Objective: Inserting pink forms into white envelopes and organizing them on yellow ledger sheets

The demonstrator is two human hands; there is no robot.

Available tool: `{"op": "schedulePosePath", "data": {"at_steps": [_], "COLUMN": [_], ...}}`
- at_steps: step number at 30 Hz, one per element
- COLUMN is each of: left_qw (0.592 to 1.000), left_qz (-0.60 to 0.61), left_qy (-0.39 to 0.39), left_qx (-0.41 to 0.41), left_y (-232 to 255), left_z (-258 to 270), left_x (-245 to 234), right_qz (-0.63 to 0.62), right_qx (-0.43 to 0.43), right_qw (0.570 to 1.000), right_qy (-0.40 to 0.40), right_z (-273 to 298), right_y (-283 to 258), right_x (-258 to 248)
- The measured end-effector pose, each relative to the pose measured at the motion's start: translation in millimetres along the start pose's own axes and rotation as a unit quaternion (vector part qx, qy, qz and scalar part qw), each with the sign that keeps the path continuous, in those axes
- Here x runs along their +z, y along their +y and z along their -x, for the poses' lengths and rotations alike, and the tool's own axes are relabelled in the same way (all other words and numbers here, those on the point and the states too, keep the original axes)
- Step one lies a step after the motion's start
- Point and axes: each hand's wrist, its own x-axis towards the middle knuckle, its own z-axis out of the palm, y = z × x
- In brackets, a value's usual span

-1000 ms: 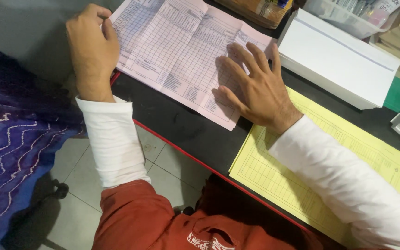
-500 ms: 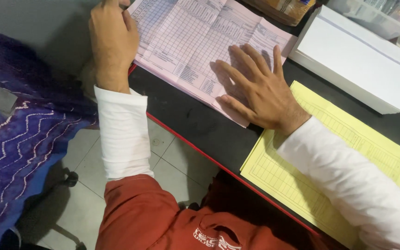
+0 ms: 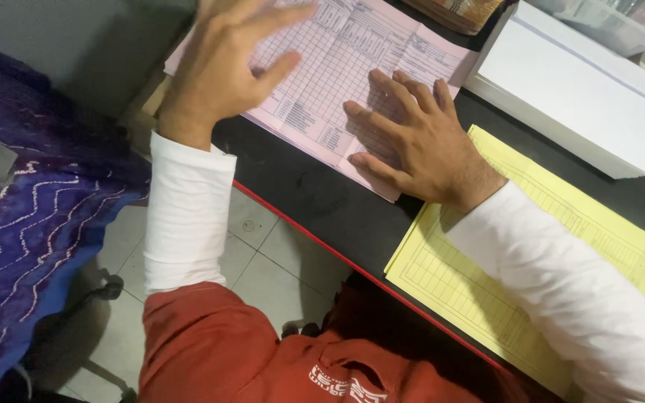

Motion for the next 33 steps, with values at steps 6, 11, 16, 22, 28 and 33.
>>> {"op": "schedulePosePath", "data": {"at_steps": [6, 11, 16, 22, 28, 33], "left_qw": [0.979, 0.982, 0.977, 0.916, 0.849, 0.84], "left_qz": [0.085, 0.065, 0.056, -0.007, -0.037, -0.031], "left_qy": [-0.185, -0.173, -0.187, -0.366, -0.487, -0.469], "left_qx": [0.005, -0.031, -0.084, -0.166, -0.203, -0.27], "left_y": [-3.6, 2.4, 11.5, 23.5, 32.5, 27.4], "left_z": [2.4, 2.1, -1.4, -20.9, -51.4, -55.8], "left_x": [20.3, 23.3, 21.3, 12.1, -2.0, -7.8], "right_qz": [0.022, 0.001, -0.005, 0.054, 0.131, 0.178], "right_qx": [-0.003, 0.02, 0.042, 0.042, 0.155, 0.163], "right_qw": [1.0, 1.0, 0.998, 0.996, 0.979, 0.97], "right_qy": [0.002, -0.007, -0.049, 0.059, 0.03, 0.019], "right_z": [-0.6, -1.4, -4.2, -5.8, -22.8, -21.1], "right_y": [-0.6, -1.6, -2.8, -9.8, -35.9, -19.8], "right_x": [-1.8, -4.6, -6.2, 5.1, 21.7, 21.6]}}
